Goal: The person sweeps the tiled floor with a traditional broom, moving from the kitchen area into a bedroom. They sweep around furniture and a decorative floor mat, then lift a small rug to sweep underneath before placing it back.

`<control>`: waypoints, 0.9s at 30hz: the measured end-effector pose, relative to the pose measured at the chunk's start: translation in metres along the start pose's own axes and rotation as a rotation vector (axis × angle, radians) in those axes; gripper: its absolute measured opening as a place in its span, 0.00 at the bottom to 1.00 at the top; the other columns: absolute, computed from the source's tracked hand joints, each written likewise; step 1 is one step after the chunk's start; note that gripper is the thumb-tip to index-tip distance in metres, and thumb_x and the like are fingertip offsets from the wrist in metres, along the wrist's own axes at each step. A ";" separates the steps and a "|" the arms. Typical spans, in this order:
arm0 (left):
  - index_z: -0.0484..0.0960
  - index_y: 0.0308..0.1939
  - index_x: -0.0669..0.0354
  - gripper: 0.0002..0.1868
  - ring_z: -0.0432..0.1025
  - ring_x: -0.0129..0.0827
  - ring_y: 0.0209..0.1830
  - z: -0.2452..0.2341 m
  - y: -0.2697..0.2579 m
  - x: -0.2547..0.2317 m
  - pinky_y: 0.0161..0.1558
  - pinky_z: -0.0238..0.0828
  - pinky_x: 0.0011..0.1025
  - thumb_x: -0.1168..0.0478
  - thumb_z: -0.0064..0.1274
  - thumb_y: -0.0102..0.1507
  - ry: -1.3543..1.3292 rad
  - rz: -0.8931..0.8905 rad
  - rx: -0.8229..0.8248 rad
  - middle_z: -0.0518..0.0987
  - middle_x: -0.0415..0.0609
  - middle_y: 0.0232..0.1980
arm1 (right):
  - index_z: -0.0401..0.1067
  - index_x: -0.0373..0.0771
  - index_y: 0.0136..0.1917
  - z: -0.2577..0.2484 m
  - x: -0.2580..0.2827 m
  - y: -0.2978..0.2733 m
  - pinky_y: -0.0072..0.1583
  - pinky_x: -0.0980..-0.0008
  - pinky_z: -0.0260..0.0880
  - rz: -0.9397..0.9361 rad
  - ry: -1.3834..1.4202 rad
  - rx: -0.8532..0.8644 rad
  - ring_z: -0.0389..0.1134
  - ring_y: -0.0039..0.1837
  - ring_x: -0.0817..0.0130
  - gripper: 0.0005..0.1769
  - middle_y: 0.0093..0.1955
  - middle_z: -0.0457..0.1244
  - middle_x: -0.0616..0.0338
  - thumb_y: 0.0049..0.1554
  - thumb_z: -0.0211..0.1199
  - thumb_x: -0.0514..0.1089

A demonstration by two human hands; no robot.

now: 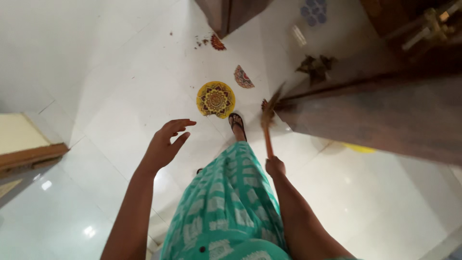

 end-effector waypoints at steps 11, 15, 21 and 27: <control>0.81 0.60 0.48 0.17 0.77 0.38 0.59 -0.021 0.107 -0.068 0.59 0.74 0.37 0.62 0.52 0.67 0.022 -0.102 -0.161 0.79 0.45 0.63 | 0.61 0.53 0.70 -0.096 0.047 0.114 0.52 0.43 0.72 -0.238 -0.082 0.123 0.72 0.49 0.42 0.25 0.47 0.71 0.46 0.61 0.56 0.56; 0.81 0.60 0.48 0.16 0.76 0.38 0.60 -0.016 0.130 -0.076 0.59 0.74 0.37 0.62 0.51 0.67 -0.032 -0.101 -0.217 0.77 0.46 0.65 | 0.58 0.46 0.72 -0.121 0.017 0.107 0.50 0.45 0.73 -0.081 -0.037 0.118 0.73 0.48 0.41 0.29 0.46 0.70 0.42 0.61 0.56 0.56; 0.82 0.59 0.46 0.16 0.77 0.35 0.55 -0.004 0.144 -0.069 0.54 0.74 0.35 0.60 0.52 0.67 0.068 -0.256 -0.213 0.79 0.42 0.63 | 0.61 0.45 0.71 -0.110 0.082 0.183 0.44 0.55 0.81 0.019 -0.013 0.366 0.76 0.44 0.52 0.27 0.49 0.68 0.47 0.61 0.56 0.55; 0.81 0.60 0.47 0.17 0.76 0.36 0.56 -0.010 0.148 -0.060 0.54 0.74 0.37 0.60 0.51 0.67 -0.095 -0.274 -0.287 0.78 0.44 0.64 | 0.60 0.51 0.73 -0.140 0.103 0.203 0.50 0.45 0.73 -0.426 -0.093 0.199 0.72 0.49 0.39 0.30 0.53 0.69 0.44 0.61 0.56 0.58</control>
Point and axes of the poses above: each hand's wrist, its own y-axis towards the middle knuckle, its own z-axis out of the palm, x = y × z, the point moved 3 cm from there along y, towards the middle knuckle
